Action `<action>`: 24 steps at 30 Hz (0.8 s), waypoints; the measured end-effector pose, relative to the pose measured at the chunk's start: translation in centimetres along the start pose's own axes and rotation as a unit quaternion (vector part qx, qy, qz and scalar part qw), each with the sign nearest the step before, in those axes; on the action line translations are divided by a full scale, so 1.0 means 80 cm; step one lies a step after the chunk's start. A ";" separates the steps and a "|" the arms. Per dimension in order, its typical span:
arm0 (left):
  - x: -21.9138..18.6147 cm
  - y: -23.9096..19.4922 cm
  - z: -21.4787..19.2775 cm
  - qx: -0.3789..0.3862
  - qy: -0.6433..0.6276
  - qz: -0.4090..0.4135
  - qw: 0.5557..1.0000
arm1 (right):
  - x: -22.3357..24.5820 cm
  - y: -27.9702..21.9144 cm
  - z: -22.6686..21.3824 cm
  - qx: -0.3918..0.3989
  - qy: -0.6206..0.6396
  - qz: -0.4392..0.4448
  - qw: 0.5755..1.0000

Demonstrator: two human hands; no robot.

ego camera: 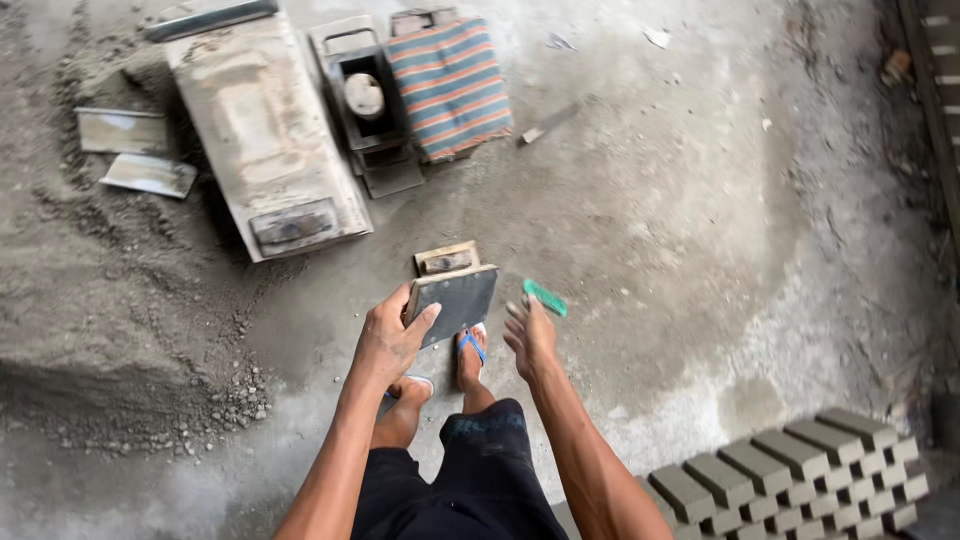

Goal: The person scoops concrete mix into a rectangular metal mold, levels the surface with a straight edge, and compacts it using a hammer and a wooden block. They then flip the mold to release the formed brick and place it onto a growing stack of similar bricks.

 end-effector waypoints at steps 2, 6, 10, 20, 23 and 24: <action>-0.048 0.004 0.017 0.031 0.025 0.032 0.999 | 0.051 -0.039 0.025 0.077 -0.075 -0.094 0.990; -0.099 0.024 0.015 0.061 -0.024 0.049 0.997 | 0.077 -0.021 0.041 0.102 -0.078 -0.135 0.982; -0.084 0.050 -0.065 -0.091 -0.236 -0.007 0.967 | 0.069 -0.002 0.098 0.120 -0.095 -0.131 0.980; 0.100 0.141 -0.253 -0.280 -0.407 -0.093 0.864 | -0.015 -0.056 0.418 0.248 -0.101 -0.064 0.961; 0.093 0.146 -0.349 -0.318 -0.394 -0.073 0.859 | -0.015 -0.079 0.498 0.264 -0.279 -0.110 0.916; 0.099 0.146 -0.375 -0.326 -0.394 -0.078 0.856 | -0.012 -0.084 0.526 0.268 -0.285 -0.104 0.914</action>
Point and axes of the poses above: each hand's wrist, its own y-axis towards the middle knuckle, its own z-axis out of the palm, x = y × z, the point moved 5 cm from there along y, towards the middle knuckle, and after that the axes turned 3 degrees about x, right-handed, at the moved point
